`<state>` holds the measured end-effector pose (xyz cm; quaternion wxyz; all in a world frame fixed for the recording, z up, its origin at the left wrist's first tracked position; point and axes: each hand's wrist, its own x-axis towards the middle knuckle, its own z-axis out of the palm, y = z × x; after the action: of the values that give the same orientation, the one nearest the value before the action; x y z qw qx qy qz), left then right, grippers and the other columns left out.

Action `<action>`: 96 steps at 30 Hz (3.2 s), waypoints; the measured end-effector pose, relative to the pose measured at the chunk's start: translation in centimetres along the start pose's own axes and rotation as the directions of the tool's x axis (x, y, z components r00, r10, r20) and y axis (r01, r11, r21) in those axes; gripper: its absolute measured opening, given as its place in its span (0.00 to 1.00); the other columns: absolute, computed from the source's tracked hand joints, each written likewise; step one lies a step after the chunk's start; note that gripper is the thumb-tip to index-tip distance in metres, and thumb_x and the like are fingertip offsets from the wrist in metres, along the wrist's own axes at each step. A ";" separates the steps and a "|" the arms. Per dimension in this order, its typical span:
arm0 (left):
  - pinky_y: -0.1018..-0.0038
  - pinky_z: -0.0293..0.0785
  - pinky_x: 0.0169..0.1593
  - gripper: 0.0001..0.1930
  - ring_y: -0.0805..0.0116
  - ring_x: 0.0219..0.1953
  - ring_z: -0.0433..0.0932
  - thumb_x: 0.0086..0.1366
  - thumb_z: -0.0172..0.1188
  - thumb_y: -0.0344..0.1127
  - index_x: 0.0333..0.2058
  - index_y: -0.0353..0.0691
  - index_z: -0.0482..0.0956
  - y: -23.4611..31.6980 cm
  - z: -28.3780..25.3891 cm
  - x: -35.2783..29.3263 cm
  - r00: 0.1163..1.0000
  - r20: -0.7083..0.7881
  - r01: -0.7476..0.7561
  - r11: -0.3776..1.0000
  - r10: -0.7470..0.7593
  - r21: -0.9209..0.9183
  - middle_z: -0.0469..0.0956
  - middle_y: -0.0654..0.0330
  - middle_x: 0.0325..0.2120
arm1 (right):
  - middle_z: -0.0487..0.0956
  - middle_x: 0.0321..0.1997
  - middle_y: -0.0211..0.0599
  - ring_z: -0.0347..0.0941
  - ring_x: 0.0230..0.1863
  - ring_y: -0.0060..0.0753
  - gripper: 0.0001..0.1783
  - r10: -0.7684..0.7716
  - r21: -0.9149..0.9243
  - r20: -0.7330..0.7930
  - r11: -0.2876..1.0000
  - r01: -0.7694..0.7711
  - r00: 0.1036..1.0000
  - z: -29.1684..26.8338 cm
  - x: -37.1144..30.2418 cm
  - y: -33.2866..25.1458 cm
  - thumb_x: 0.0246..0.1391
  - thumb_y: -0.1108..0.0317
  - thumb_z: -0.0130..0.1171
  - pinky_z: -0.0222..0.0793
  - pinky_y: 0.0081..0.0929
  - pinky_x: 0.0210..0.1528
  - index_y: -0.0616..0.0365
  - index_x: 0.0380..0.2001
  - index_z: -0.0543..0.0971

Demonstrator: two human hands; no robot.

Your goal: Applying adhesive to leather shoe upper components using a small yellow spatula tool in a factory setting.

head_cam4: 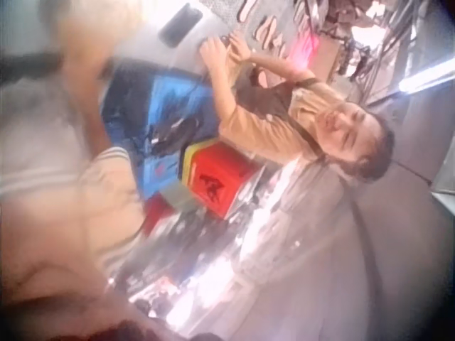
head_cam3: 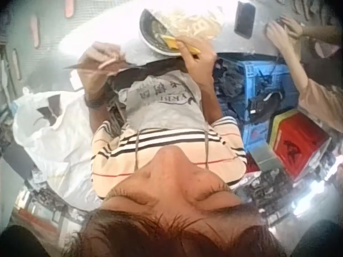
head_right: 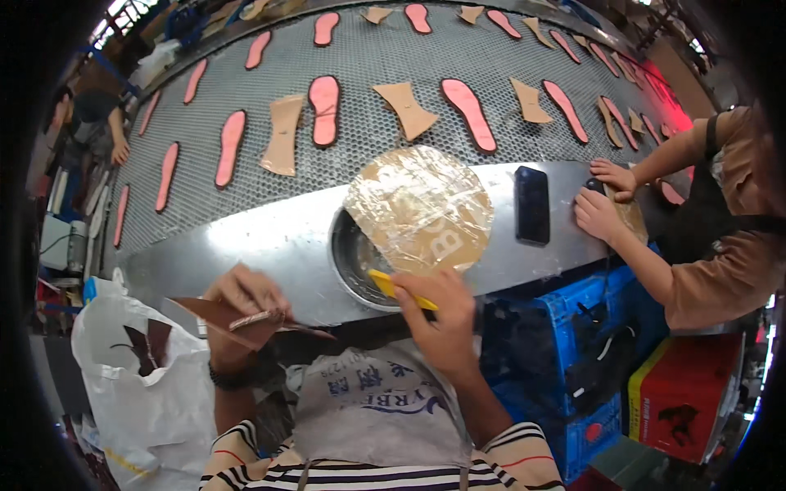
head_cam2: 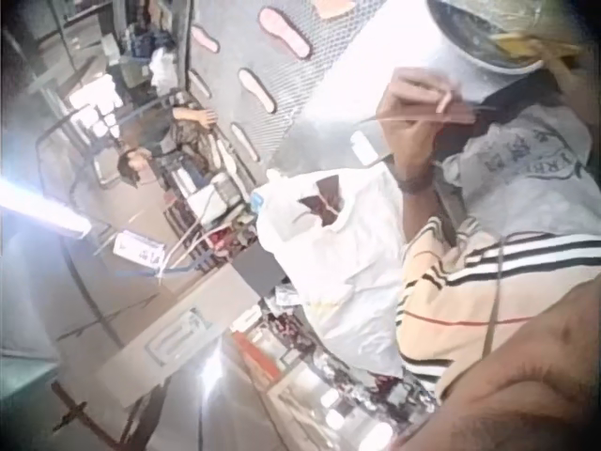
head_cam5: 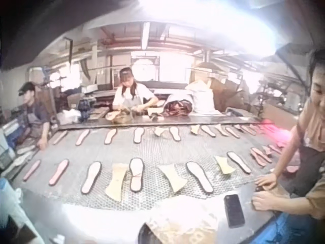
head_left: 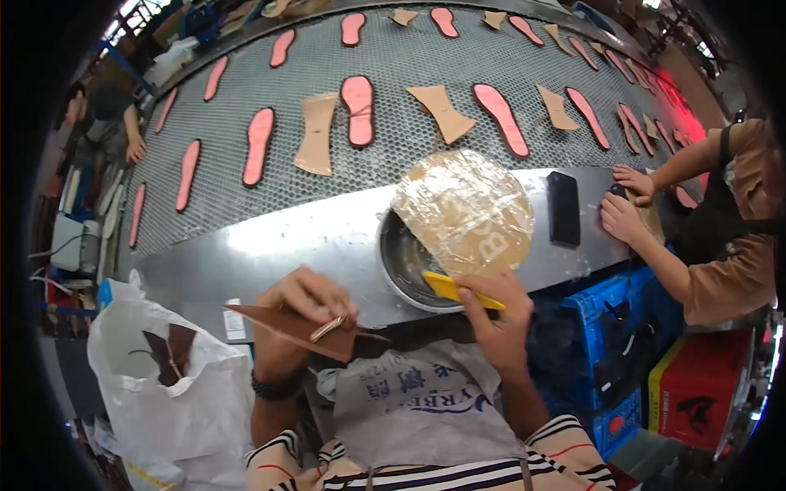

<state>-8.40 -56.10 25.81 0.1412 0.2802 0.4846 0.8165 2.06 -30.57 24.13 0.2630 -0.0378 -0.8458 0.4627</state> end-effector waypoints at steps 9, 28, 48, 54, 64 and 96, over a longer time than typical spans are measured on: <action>0.68 0.80 0.48 0.22 0.65 0.42 0.84 0.60 0.71 0.33 0.49 0.29 0.77 -1.9 -3.0 -4.6 0.795 -0.139 0.605 0.789 -0.591 0.106 0.84 0.53 0.42 | 0.86 0.36 0.40 0.75 0.37 0.43 0.09 -0.074 -0.121 0.188 0.988 0.097 0.979 3.3 0.8 1.4 0.53 0.77 0.67 0.69 0.35 0.42 0.60 0.39 0.86; 0.80 0.81 0.41 0.34 0.76 0.38 0.83 0.64 0.66 0.28 0.65 0.30 0.62 -3.7 -2.6 -3.5 0.542 0.046 0.840 0.542 -0.839 -0.027 0.80 0.56 0.46 | 0.84 0.37 0.40 0.77 0.41 0.31 0.07 0.325 0.201 0.228 0.907 -0.371 0.918 2.5 1.8 1.9 0.64 0.71 0.61 0.70 0.30 0.47 0.64 0.39 0.83; 0.76 0.85 0.42 0.45 0.70 0.44 0.84 0.63 0.68 0.25 0.73 0.32 0.50 -2.8 -2.4 -3.9 0.566 0.042 0.806 0.543 -0.823 -0.236 0.76 0.50 0.53 | 0.80 0.30 0.31 0.68 0.35 0.37 0.10 -0.325 0.340 0.578 0.930 0.142 0.748 -0.1 5.9 0.8 0.53 0.62 0.70 0.64 0.35 0.42 0.57 0.34 0.86; 0.74 0.82 0.38 0.32 0.69 0.40 0.83 0.66 0.62 0.25 0.66 0.33 0.60 -1.5 -1.1 -3.9 0.727 -0.362 0.657 0.744 -0.584 0.119 0.78 0.52 0.49 | 0.84 0.33 0.35 0.71 0.33 0.39 0.05 -0.180 0.274 0.336 0.958 0.087 0.925 -0.6 5.3 0.4 0.55 0.71 0.68 0.65 0.35 0.42 0.60 0.34 0.85; 0.70 0.78 0.47 0.18 0.65 0.42 0.83 0.63 0.62 0.26 0.52 0.32 0.74 -3.6 0.9 -3.7 0.882 -0.440 0.436 0.645 -0.169 0.627 0.83 0.51 0.40 | 0.83 0.32 0.39 0.74 0.33 0.42 0.07 -0.150 -0.092 0.328 0.978 0.190 0.933 4.3 2.8 0.5 0.52 0.76 0.70 0.69 0.36 0.38 0.60 0.36 0.86; 0.68 0.77 0.55 0.22 0.63 0.52 0.79 0.65 0.65 0.24 0.56 0.35 0.70 -3.2 -1.1 -14.7 0.646 -0.436 0.516 0.780 -0.626 -0.354 0.76 0.58 0.50 | 0.83 0.33 0.38 0.75 0.36 0.40 0.04 0.196 0.177 0.222 0.955 -0.237 0.955 3.8 1.5 0.5 0.59 0.72 0.65 0.69 0.35 0.43 0.62 0.35 0.85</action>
<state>2.59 -62.71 17.87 0.2798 -0.1407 0.4838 0.8172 -1.12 -32.76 22.64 0.1257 -0.0567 -0.8076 0.5734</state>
